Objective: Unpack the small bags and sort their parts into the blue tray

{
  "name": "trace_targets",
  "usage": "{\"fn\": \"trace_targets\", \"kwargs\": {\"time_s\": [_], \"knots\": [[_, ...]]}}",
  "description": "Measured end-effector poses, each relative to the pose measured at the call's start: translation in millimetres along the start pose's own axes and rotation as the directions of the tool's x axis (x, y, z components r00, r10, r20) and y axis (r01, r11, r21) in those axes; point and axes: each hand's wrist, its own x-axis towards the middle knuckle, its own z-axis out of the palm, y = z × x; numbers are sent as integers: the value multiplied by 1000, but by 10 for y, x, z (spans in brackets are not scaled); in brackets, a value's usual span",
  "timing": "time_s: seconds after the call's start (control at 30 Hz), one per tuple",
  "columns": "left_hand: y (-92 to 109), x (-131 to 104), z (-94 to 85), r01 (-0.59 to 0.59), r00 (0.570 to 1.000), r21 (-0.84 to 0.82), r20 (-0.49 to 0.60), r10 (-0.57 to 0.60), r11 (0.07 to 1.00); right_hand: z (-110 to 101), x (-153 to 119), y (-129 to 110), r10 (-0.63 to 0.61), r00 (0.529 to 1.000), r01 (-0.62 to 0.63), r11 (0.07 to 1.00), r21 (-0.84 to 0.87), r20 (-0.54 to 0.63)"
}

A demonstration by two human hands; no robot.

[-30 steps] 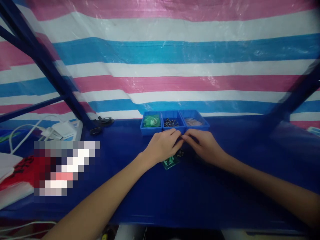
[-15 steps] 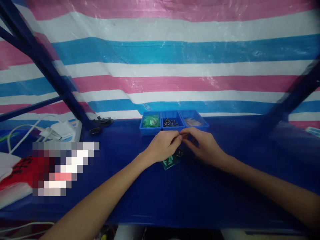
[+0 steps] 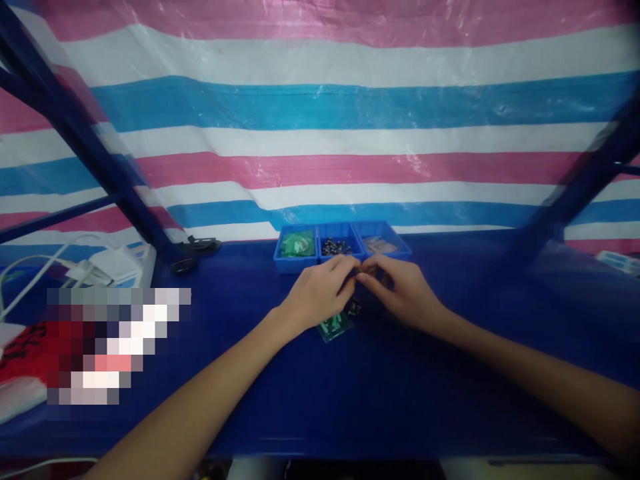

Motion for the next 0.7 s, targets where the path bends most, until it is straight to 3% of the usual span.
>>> {"fn": "trace_targets", "kwargs": {"time_s": [0.13,0.37,0.53,0.7], "knots": [[-14,-9,13,-20,999,77,31,17,997,-1,-4,2,26,999,-26,1000,16,32],[4,13,7,8,1000,165,18,-11,986,-40,16,6,-32,999,32,999,-27,-3],[-17,22,17,30,1000,113,3,-31,993,-9,-4,15,-90,996,90,996,-12,-12],[-30,35,22,30,1000,-43,6,-30,999,-2,-11,11,-134,991,133,990,-39,-17]]}}
